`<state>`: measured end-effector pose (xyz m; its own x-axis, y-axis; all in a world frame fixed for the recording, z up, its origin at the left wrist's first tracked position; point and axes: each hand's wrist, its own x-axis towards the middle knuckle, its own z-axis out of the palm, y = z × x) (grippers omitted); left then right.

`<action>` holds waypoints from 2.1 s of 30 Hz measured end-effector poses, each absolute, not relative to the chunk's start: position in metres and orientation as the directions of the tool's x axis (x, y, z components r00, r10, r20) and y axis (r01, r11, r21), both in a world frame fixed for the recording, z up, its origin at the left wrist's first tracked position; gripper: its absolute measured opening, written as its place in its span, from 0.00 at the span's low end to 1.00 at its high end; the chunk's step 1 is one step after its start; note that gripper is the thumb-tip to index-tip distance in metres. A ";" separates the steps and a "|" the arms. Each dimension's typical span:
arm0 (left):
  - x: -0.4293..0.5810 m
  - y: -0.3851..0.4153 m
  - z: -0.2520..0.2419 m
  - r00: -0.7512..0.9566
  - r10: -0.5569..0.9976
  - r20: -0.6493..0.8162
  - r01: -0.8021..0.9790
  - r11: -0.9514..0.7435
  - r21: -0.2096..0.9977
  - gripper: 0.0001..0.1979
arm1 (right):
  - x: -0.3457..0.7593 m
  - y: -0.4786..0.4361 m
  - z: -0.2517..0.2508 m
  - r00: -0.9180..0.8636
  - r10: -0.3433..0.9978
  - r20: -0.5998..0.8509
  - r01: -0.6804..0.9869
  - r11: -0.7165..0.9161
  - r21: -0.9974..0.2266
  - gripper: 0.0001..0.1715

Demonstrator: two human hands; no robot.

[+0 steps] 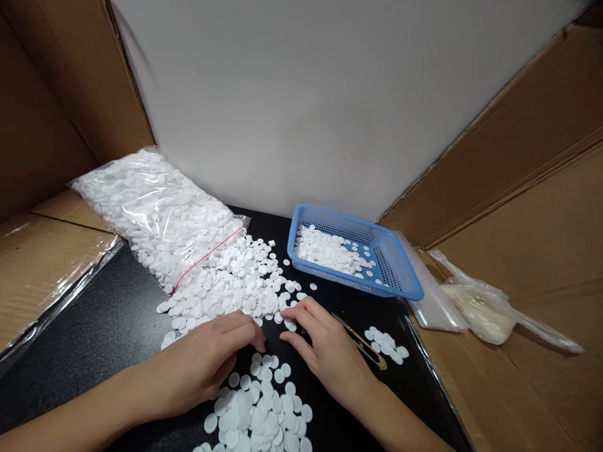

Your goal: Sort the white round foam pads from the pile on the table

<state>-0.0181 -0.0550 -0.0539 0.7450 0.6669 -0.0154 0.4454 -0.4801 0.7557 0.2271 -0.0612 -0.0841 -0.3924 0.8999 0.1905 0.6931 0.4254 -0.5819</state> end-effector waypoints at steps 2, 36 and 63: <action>-0.017 -0.054 -0.058 0.709 0.703 0.044 0.453 -0.503 0.736 0.25 | 0.222 -0.062 -0.085 -0.403 0.890 0.213 0.681 0.448 -0.580 0.09; -0.015 -0.054 -0.059 0.770 0.637 0.030 0.475 -0.606 0.638 0.27 | 0.221 -0.065 -0.085 -0.418 0.881 0.223 0.655 0.462 -0.598 0.10; -0.018 -0.060 -0.059 0.765 0.641 0.063 0.420 -0.571 0.706 0.25 | 0.224 -0.068 -0.073 -0.414 0.908 0.064 0.667 0.351 -0.657 0.10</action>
